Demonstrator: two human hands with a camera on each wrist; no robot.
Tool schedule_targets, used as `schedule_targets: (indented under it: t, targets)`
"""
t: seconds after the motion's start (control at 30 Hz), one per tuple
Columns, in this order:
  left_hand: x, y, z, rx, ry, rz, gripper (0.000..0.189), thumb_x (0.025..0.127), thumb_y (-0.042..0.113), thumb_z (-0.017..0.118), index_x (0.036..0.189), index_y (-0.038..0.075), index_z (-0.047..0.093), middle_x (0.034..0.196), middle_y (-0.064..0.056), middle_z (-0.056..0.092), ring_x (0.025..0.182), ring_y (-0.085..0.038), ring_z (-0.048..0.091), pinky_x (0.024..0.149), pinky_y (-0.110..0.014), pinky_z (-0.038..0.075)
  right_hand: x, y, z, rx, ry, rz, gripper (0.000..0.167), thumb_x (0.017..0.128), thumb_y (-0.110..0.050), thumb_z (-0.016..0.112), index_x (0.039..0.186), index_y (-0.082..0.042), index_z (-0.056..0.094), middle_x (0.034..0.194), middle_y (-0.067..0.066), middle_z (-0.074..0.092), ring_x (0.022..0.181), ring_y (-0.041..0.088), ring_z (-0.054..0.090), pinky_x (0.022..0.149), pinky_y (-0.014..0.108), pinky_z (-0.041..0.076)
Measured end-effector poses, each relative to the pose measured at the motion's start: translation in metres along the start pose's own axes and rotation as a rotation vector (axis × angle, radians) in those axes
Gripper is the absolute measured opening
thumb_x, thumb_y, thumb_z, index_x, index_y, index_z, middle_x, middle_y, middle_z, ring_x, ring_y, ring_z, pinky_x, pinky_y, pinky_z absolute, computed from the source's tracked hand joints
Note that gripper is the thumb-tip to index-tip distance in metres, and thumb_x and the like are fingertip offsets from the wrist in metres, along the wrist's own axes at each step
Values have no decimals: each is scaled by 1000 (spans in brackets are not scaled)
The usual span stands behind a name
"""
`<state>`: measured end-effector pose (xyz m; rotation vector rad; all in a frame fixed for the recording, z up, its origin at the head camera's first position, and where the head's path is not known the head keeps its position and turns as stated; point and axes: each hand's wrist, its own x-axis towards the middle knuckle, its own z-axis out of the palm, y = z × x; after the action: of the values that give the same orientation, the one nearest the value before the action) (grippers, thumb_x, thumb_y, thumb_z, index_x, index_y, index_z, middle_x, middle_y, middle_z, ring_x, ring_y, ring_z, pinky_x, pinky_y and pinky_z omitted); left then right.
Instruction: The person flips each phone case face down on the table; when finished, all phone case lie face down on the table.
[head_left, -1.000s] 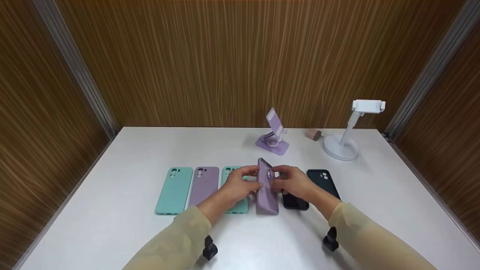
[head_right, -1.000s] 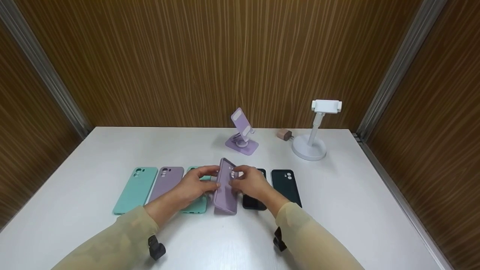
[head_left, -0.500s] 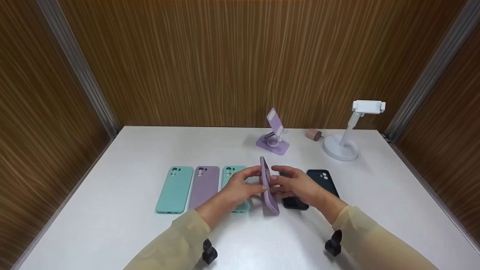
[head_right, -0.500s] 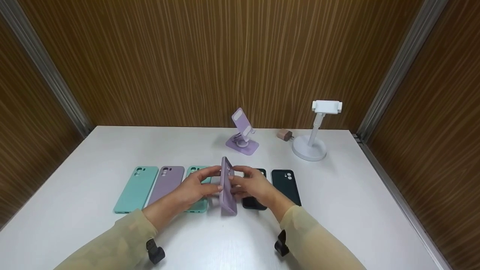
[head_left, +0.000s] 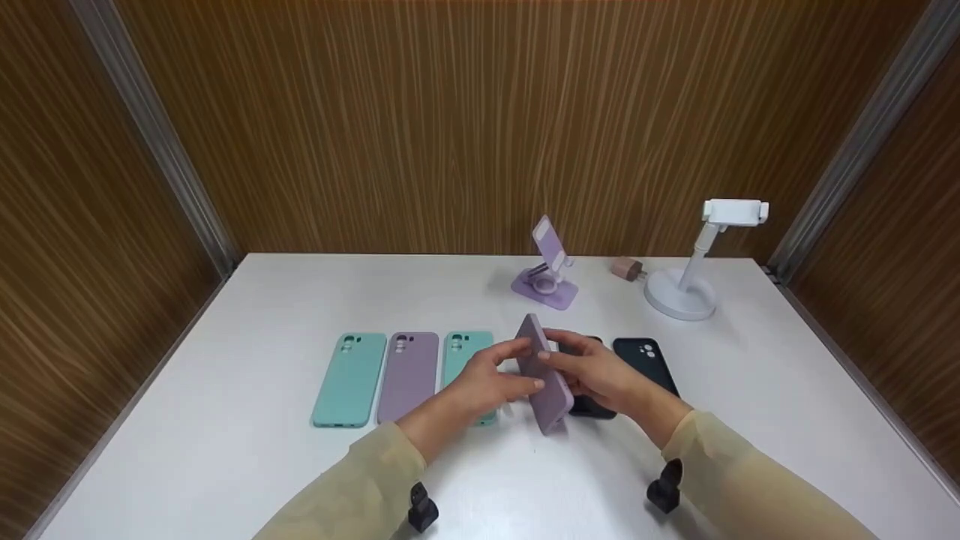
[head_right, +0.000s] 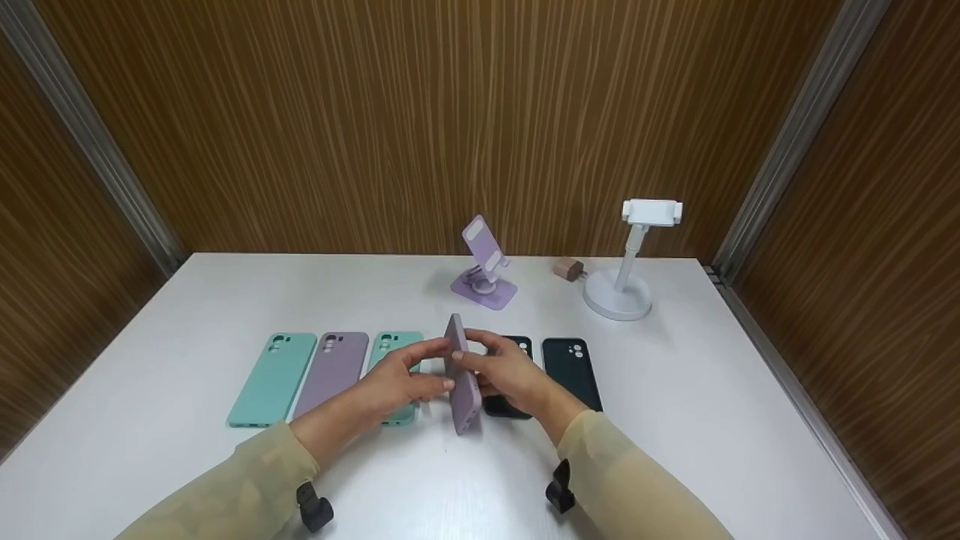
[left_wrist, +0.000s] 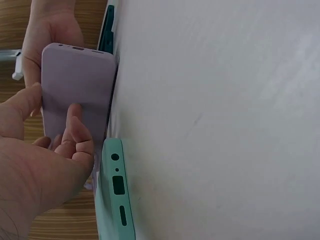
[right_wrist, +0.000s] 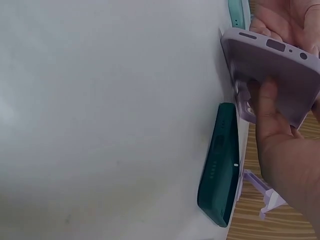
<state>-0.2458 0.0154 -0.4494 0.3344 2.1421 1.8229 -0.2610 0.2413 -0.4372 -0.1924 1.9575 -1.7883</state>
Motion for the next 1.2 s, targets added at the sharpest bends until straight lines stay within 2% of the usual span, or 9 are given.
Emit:
schedule_targets:
  t: [0.17,0.33,0.4,0.57,0.77,0.97,1.2]
  targets:
    - [2,-3,0,0,10,-24,75,90,15,87,157,16,53,153,-5,57,136,-30,56,107,-42,51,1,1,-1,-7,10,9,71,105,-30,69,166,-12,36,156,25,50,124,35,65,104,53,53]
    - [3,-4,1,-3,15,-43,75,90,13,86,157,15,53,152,-5,58,121,-26,63,87,-36,57,-1,1,0,-2,16,12,72,104,-30,71,165,-13,37,154,26,51,122,36,67,103,54,53]
    - [3,-4,1,-3,18,-41,74,90,13,85,157,14,53,150,-6,58,120,-26,64,84,-34,56,-3,0,0,2,21,9,72,104,-29,71,165,-13,37,156,26,50,122,36,66,104,55,53]
    - [2,-3,3,-18,23,-46,72,91,14,85,156,13,54,150,-8,59,125,-26,64,88,-35,57,-6,-4,-1,-2,70,-1,69,102,-23,71,164,-15,41,158,23,47,122,37,64,103,53,53]
    - [2,-2,4,-25,43,-36,70,92,14,84,155,14,55,145,-12,59,112,-25,68,82,-39,59,-9,-15,-3,40,118,-10,66,100,-17,69,162,-19,45,155,21,51,126,37,62,102,51,54]
    - [4,2,3,-53,71,7,64,93,11,82,152,15,59,132,-14,62,108,-26,66,89,-41,59,-12,-25,-3,98,124,-30,66,101,-16,67,163,-19,43,155,22,52,129,38,62,105,54,52]
    - [7,9,-5,-47,112,-2,54,97,13,80,148,18,64,127,-9,66,103,-20,66,89,-42,58,-13,-28,-3,154,115,-17,65,104,-17,65,164,-18,40,157,21,50,130,38,62,107,53,51]
